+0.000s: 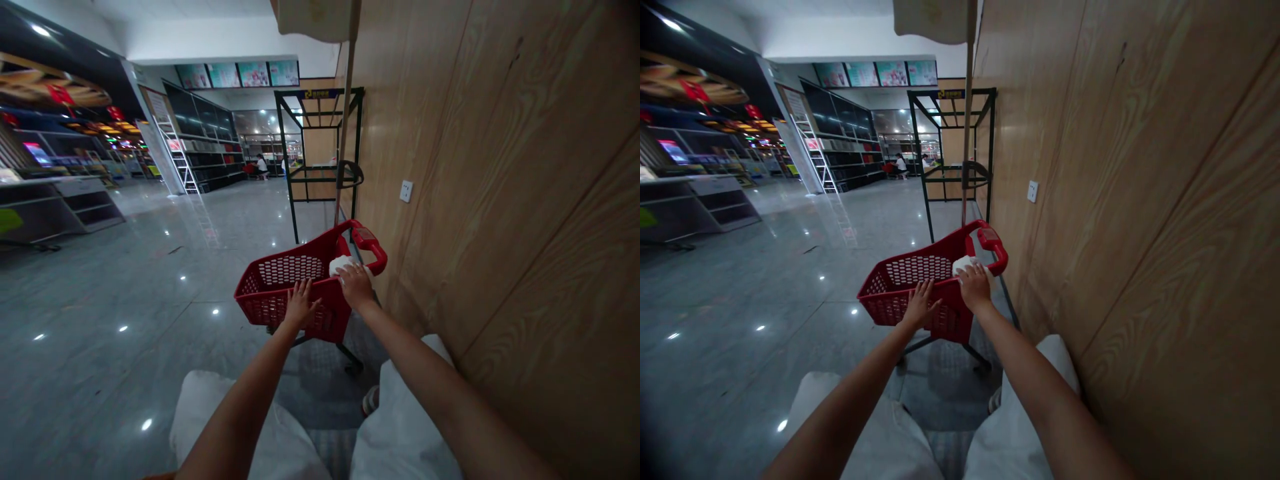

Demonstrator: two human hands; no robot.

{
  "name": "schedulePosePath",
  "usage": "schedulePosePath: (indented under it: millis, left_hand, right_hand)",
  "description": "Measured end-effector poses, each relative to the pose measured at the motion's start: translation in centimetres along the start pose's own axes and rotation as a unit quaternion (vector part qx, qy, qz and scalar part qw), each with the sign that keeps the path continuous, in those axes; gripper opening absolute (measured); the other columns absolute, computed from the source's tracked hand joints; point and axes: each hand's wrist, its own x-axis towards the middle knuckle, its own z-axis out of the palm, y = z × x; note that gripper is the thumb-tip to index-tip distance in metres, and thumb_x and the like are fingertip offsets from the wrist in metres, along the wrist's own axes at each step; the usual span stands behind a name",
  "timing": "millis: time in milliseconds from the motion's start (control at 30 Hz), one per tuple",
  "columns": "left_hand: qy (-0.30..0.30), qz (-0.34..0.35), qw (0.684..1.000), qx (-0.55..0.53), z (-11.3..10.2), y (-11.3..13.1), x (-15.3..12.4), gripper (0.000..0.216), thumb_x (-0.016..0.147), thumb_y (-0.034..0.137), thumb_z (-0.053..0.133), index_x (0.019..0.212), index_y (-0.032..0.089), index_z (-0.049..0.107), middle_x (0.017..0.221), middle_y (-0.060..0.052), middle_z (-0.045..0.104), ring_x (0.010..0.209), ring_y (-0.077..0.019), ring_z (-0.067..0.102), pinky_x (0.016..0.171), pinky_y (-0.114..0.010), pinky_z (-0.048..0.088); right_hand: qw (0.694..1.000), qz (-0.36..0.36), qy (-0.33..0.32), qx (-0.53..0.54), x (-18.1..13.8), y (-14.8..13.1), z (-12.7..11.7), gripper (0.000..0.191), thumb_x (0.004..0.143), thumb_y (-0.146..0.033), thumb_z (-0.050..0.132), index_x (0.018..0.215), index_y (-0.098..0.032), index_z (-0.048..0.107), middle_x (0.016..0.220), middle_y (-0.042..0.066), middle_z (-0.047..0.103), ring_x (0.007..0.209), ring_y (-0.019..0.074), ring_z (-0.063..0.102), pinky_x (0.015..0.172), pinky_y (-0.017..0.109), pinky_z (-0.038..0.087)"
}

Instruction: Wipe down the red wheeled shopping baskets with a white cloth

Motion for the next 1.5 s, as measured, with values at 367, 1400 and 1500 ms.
schedulePosePath:
  millis: [367, 1400, 1500]
  left_hand:
    - [-0.051, -0.015, 0.997, 0.059, -2.5, -4.3, -3.6, 0.062, 0.092, 0.046, 0.036, 0.148, 0.026, 0.018, 0.154, -0.006, 0.023, 0.143, -0.0279, 0.015, 0.113, -0.055, 0.012]
    - [-0.103, 0.004, 0.993, 0.052, -1.6, 0.0, -6.4, 0.089, 0.072, 0.041, 0.057, 0.147, 0.022, 0.014, 0.147, -0.012, 0.031, 0.124, -0.0334, 0.033, 0.106, -0.049, 0.021]
    - [-0.100, 0.008, 0.994, 0.049, -1.7, -0.6, -6.7, 0.086, 0.072, 0.036, 0.056, 0.147, 0.024, 0.014, 0.147, -0.011, 0.031, 0.124, -0.0314, 0.034, 0.105, -0.047, 0.022]
  right_hand:
    - [0.992, -0.066, -0.077, -0.079, 0.5, 4.5, -2.5, 0.033, 0.092, -0.030, 0.044, 0.121, -0.022, 0.056, 0.116, 0.010, 0.060, 0.108, 0.0248, 0.051, 0.106, 0.044, 0.023]
    - [0.965, -0.190, -0.180, -0.022, -2.0, -4.2, 1.9, 0.033, 0.092, -0.028, 0.046, 0.124, -0.023, 0.055, 0.111, 0.007, 0.064, 0.102, 0.0184, 0.059, 0.103, 0.037, 0.029]
    - [0.949, -0.225, -0.215, -0.045, -1.1, -1.3, 0.0, 0.033, 0.091, -0.023, 0.048, 0.123, -0.025, 0.056, 0.106, 0.007, 0.066, 0.099, 0.0176, 0.060, 0.102, 0.037, 0.031]
